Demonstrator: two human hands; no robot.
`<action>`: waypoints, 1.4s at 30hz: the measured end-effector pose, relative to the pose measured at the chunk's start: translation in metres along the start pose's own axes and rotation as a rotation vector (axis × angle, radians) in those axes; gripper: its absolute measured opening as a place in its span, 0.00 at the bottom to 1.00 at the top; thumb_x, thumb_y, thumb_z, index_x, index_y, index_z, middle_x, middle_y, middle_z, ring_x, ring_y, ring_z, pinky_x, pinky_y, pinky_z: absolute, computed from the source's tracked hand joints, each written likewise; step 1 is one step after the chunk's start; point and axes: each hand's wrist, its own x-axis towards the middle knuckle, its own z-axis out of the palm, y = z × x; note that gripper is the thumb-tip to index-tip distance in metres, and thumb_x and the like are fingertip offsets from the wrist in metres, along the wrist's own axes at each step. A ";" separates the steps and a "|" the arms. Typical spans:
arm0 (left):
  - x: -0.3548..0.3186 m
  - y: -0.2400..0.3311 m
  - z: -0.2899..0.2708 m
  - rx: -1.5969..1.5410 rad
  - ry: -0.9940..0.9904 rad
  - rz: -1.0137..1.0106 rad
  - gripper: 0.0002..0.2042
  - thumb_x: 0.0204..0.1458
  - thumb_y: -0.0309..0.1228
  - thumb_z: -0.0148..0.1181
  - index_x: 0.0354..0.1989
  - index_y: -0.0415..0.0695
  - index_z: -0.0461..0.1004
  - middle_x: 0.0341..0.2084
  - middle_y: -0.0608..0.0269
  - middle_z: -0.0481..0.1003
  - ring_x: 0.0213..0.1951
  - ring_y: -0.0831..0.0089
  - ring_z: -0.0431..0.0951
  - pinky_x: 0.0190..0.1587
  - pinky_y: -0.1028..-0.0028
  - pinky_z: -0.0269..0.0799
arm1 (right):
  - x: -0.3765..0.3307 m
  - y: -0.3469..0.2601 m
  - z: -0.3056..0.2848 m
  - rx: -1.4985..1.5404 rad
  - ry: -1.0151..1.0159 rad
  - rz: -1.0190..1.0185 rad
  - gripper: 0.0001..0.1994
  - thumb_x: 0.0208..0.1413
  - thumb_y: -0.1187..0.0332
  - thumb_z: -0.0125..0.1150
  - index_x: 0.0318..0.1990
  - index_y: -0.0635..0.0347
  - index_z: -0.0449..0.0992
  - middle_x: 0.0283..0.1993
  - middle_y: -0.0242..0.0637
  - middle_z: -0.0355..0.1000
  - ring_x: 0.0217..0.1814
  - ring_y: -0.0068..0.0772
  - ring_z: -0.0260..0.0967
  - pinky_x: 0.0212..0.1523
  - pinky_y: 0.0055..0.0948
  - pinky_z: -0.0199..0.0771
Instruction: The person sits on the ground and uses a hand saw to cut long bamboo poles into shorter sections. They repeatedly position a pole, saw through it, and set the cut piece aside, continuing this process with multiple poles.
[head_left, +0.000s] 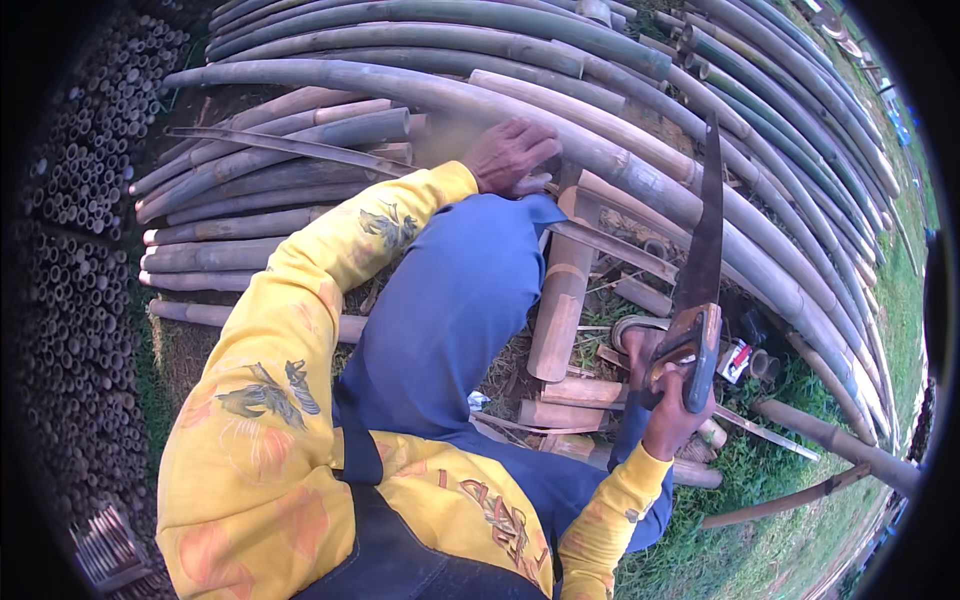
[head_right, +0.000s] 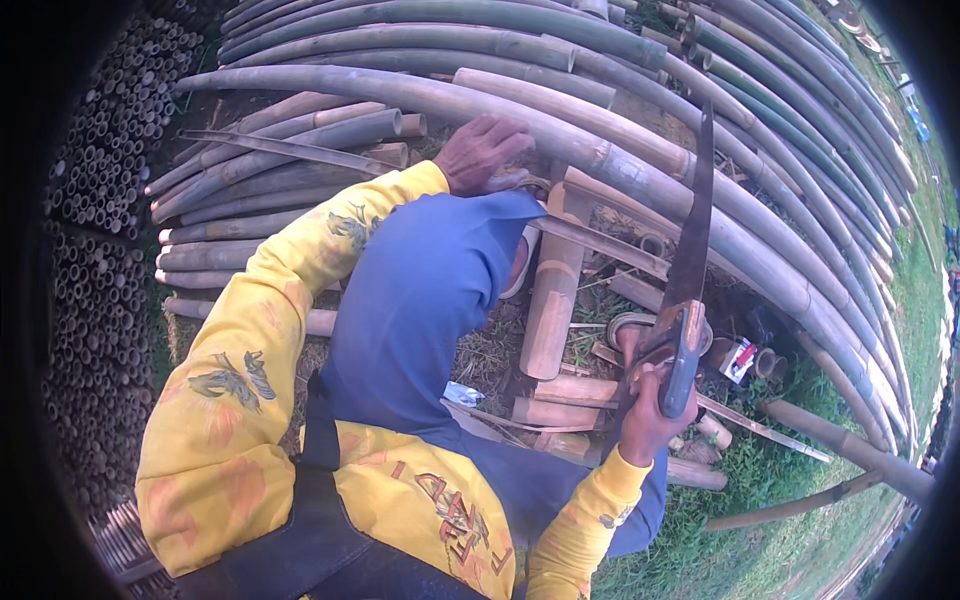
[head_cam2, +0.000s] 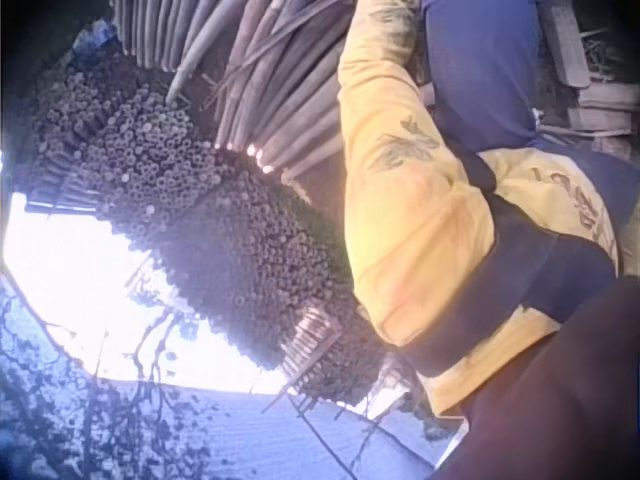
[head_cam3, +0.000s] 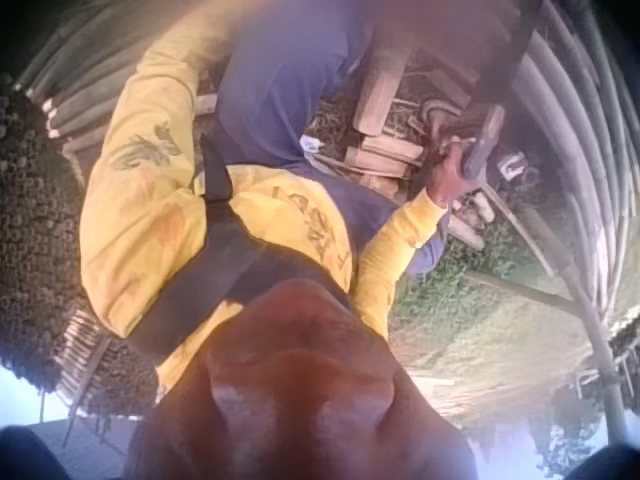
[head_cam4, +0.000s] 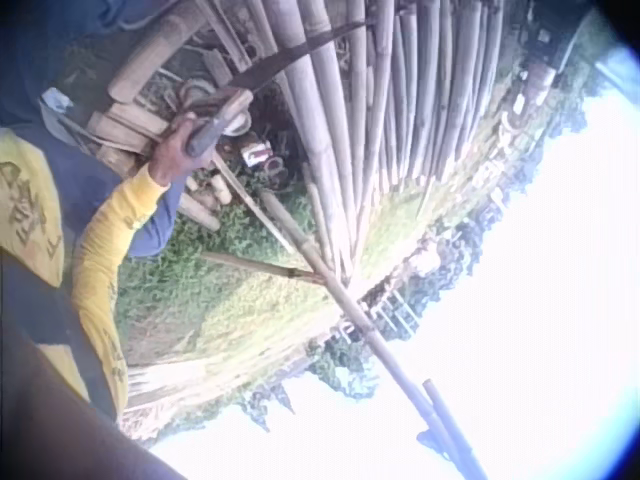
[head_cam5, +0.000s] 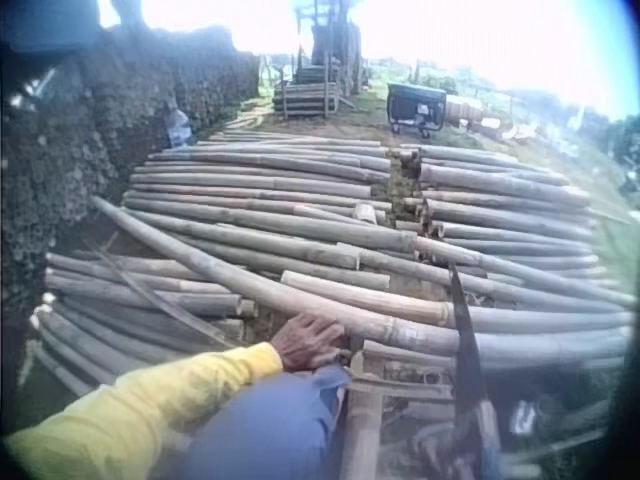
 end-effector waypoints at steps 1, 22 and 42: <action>-0.036 -0.004 0.011 0.020 -0.099 -0.022 0.22 0.51 0.38 0.65 0.54 0.45 0.71 0.52 0.56 0.72 0.54 0.55 0.73 0.59 0.60 0.69 | 0.003 -0.001 0.001 -0.013 -0.010 -0.021 0.05 0.54 0.82 0.62 0.30 0.64 0.73 0.25 0.31 0.71 0.23 0.20 0.65 0.26 0.23 0.63; -0.189 0.003 -0.055 0.074 -0.822 -0.763 0.37 0.62 0.68 0.43 0.39 0.39 0.74 0.22 0.43 0.79 0.29 0.43 0.81 0.34 0.50 0.74 | 0.012 0.028 0.015 0.000 -0.039 0.017 0.04 0.55 0.81 0.62 0.33 0.63 0.73 0.26 0.29 0.71 0.24 0.20 0.66 0.28 0.23 0.65; 0.042 -0.053 0.004 0.159 -0.335 -0.188 0.39 0.37 0.50 0.78 0.58 0.45 0.69 0.52 0.51 0.73 0.58 0.55 0.73 0.63 0.58 0.68 | 0.010 -0.005 0.028 0.025 0.019 0.055 0.05 0.51 0.81 0.66 0.32 0.65 0.74 0.27 0.32 0.69 0.29 0.23 0.69 0.33 0.26 0.69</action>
